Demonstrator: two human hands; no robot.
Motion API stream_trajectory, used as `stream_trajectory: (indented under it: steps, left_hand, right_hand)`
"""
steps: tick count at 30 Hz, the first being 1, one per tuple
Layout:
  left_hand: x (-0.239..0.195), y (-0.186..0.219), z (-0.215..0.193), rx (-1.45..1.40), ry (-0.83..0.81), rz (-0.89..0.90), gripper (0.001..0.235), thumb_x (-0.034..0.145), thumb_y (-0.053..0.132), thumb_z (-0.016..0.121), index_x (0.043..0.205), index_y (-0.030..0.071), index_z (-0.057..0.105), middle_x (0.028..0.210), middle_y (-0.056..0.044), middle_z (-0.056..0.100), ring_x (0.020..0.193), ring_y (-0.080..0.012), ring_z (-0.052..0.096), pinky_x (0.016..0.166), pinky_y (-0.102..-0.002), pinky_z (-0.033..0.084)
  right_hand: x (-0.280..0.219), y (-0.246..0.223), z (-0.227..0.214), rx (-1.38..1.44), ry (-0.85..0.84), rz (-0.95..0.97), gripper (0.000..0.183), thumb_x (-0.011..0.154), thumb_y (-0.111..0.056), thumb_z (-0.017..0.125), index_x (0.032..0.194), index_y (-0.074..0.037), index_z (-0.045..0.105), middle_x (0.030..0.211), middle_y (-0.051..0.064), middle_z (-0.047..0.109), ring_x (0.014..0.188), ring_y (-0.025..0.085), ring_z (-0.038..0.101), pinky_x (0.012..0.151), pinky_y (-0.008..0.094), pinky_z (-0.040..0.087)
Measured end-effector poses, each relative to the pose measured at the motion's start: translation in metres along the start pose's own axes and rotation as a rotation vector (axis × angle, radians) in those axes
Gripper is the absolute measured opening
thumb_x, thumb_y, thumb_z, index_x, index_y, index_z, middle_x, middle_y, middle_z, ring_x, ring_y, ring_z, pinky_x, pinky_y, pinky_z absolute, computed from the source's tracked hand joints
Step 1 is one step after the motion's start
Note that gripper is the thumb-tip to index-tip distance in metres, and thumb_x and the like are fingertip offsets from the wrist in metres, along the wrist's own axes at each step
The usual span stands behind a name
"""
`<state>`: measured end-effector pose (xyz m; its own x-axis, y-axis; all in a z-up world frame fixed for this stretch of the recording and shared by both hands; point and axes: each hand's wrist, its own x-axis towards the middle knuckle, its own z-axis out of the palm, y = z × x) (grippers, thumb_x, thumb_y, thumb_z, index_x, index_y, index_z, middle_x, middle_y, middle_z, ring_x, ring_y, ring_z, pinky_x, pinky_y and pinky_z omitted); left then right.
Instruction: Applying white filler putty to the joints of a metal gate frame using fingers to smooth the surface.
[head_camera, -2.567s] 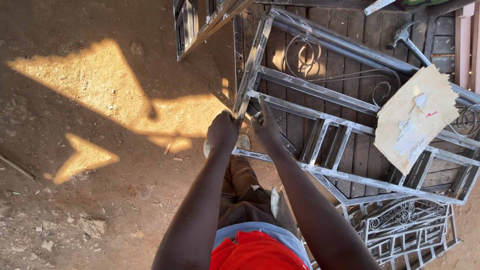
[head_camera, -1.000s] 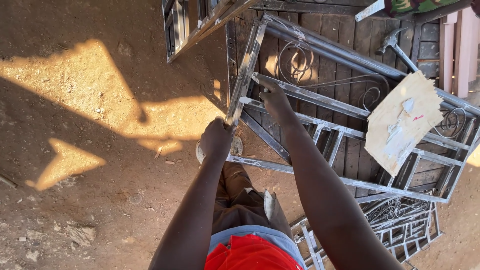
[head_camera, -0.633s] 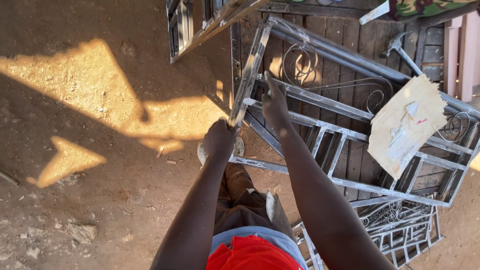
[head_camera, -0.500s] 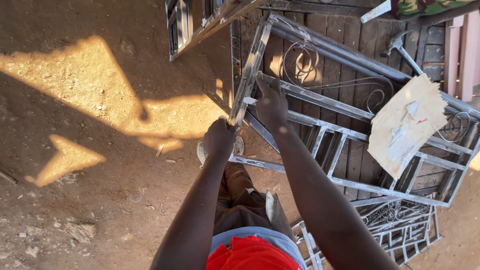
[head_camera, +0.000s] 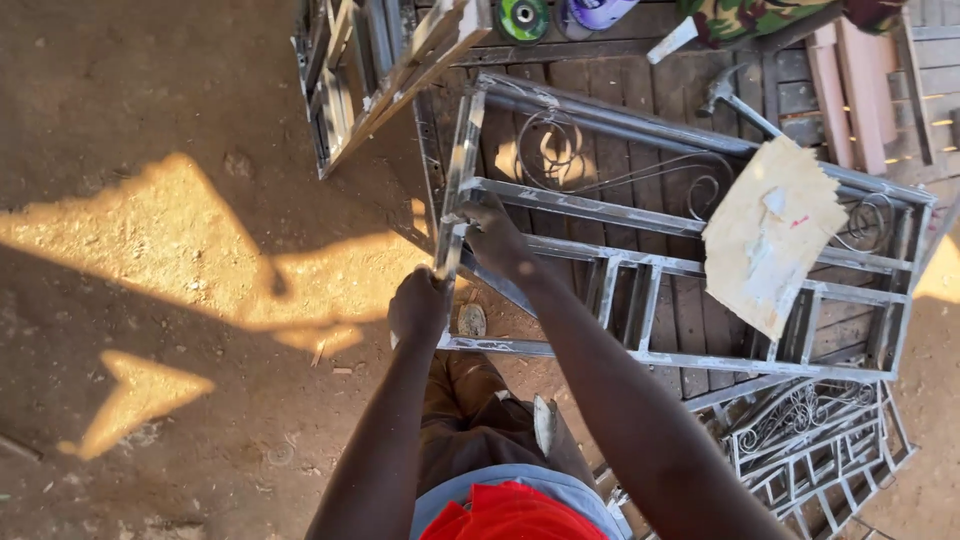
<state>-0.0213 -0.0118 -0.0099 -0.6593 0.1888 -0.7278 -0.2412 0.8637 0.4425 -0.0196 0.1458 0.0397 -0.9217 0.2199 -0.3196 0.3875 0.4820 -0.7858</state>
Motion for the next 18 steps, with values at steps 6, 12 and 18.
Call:
stream_trajectory:
  steps: [6,12,18]
  left_hand:
    - [-0.008,0.008,0.005,0.071,0.049,-0.009,0.040,0.100,0.046,0.055,0.115,0.012,0.070,0.112,-0.014,0.074,0.113,-0.0412,0.072,0.095,-0.059,0.057]
    - [-0.002,0.007,0.022,0.144,0.171,0.002,0.037,0.099,0.039,0.050,0.112,0.010,0.069,0.110,-0.017,0.073,0.110,-0.0424,0.072,0.094,-0.062,0.056]
    - [-0.046,0.045,0.107,0.327,0.748,0.200,0.024,0.091,0.024,0.081,0.107,0.014,0.067,0.103,-0.008,0.067,0.100,-0.0342,0.070,0.087,-0.051,0.053]
  right_hand:
    - [-0.065,0.024,-0.022,0.252,-0.021,-0.016,0.043,0.101,-0.020,0.057,0.142,-0.009,0.060,0.111,0.019,0.055,0.089,0.027,0.062,0.073,0.043,0.052]
    - [-0.159,0.105,-0.089,0.038,0.101,0.281,0.022,0.093,-0.029,0.068,0.096,-0.008,0.071,0.083,0.022,0.066,0.073,0.037,0.067,0.061,0.045,0.052]
    - [-0.235,0.199,-0.206,0.019,0.373,0.346,0.031,0.089,-0.035,0.074,0.081,-0.007,0.063,0.088,0.020,0.058,0.068,0.036,0.056,0.061,0.048,0.048]
